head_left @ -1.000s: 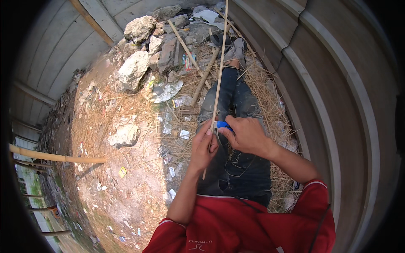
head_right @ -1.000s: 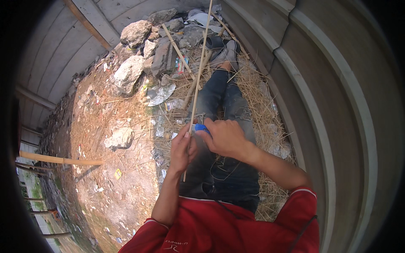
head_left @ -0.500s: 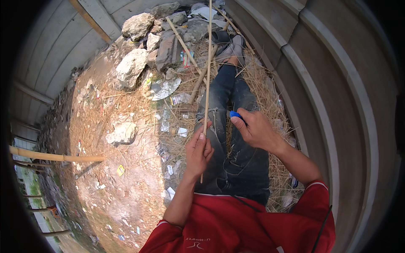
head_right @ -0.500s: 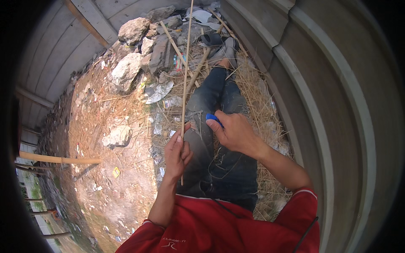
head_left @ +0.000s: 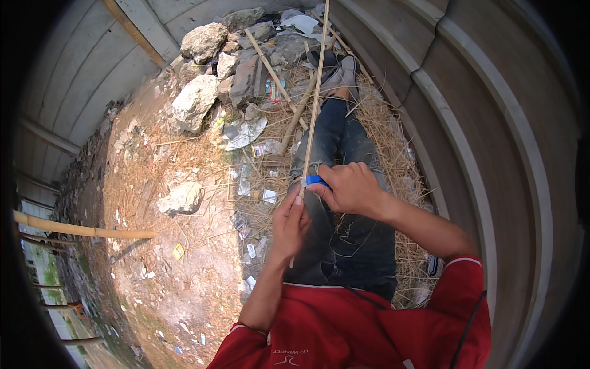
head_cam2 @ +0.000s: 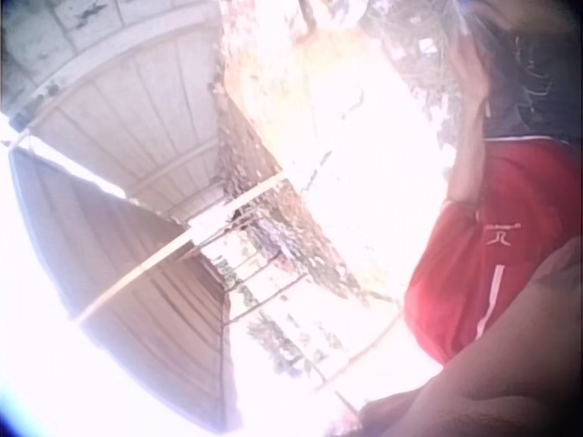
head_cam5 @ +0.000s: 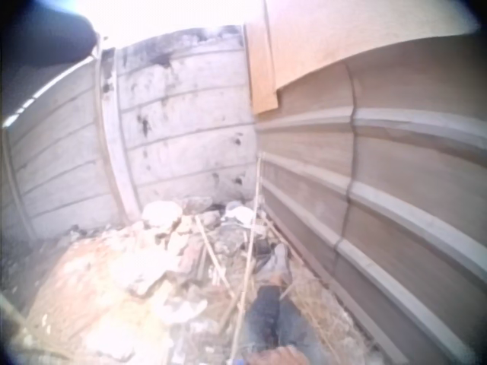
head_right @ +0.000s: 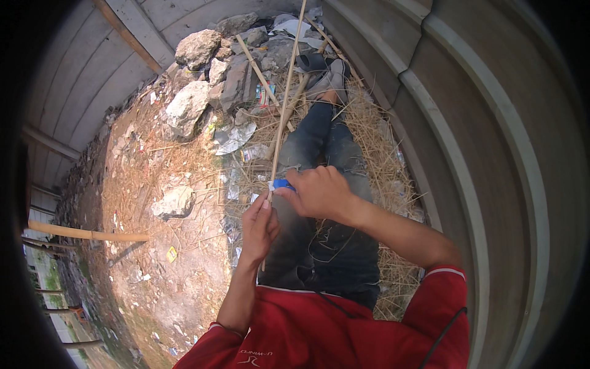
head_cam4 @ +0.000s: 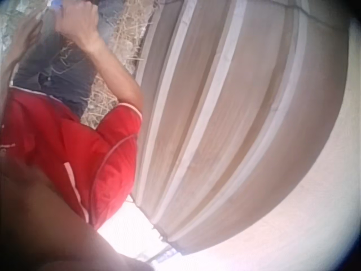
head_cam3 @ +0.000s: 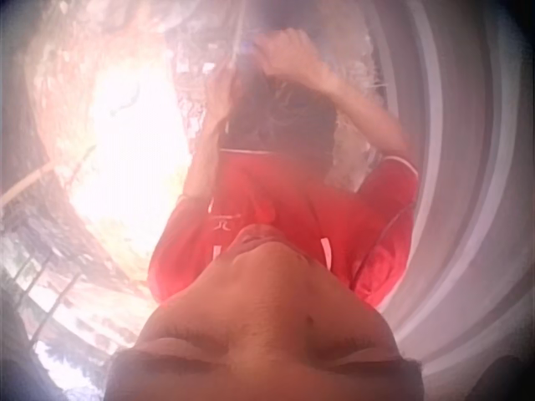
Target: The person sits on the ground and uses a blue utility knife to shave a long, thin wooden stick. They hold the stick with their left hand and scrape the surface with the knife in their right hand, creating thin shavings that fall onto their lap and the surrounding debris.
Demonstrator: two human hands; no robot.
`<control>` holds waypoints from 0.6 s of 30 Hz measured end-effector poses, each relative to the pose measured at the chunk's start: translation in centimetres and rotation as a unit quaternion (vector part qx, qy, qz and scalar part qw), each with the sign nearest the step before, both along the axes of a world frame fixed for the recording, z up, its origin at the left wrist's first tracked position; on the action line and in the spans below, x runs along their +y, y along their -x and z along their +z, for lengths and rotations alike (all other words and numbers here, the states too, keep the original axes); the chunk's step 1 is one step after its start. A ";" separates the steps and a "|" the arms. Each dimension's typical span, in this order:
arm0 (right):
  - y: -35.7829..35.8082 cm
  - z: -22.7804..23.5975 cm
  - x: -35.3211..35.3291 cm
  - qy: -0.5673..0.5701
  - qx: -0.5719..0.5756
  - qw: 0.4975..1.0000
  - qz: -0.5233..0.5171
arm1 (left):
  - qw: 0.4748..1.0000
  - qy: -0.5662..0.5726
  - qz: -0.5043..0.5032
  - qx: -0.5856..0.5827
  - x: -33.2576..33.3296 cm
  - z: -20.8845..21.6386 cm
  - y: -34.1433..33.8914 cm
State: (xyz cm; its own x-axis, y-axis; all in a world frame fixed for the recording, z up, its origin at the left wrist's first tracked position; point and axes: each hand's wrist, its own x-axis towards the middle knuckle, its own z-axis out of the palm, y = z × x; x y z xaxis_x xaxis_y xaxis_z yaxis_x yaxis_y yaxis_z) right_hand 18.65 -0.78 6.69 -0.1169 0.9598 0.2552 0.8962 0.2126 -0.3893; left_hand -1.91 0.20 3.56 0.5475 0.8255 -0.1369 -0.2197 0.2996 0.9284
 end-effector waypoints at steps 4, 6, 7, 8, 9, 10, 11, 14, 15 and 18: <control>-3.9 0.4 5.0 -0.029 0.021 0.995 -0.098 | 0.999 0.021 -0.026 0.026 -1.4 -0.5 1.3; -5.9 0.8 6.9 -0.042 0.026 0.988 -0.146 | 0.998 0.038 -0.043 0.036 -2.8 -1.7 2.7; -6.4 0.9 7.4 -0.051 0.020 0.985 -0.167 | 0.997 0.051 -0.051 0.035 -3.2 -2.2 3.4; -7.1 1.1 7.9 -0.058 0.012 0.980 -0.188 | 0.996 0.065 -0.060 0.032 -3.7 -2.7 4.1; -8.4 1.6 8.7 -0.064 0.038 0.975 -0.209 | 0.994 0.075 -0.071 0.031 -4.1 -3.4 5.1; -10.0 2.4 9.6 -0.071 0.065 0.969 -0.228 | 0.993 0.086 -0.081 0.030 -4.6 -4.0 6.2; -12.1 3.0 10.4 -0.076 0.063 0.958 -0.270 | 0.991 0.096 -0.094 0.028 -4.9 -4.7 7.4; -18.0 4.6 12.7 -0.094 0.053 0.934 -0.341 | 0.985 0.124 -0.117 0.013 -6.1 -6.7 11.9; -19.8 4.8 13.0 -0.120 0.054 0.924 -0.360 | 0.984 0.128 -0.122 0.020 -6.3 -7.5 13.3; -24.8 5.9 13.7 -0.183 0.068 0.894 -0.404 | 0.982 0.132 -0.127 0.035 -6.8 -8.9 16.4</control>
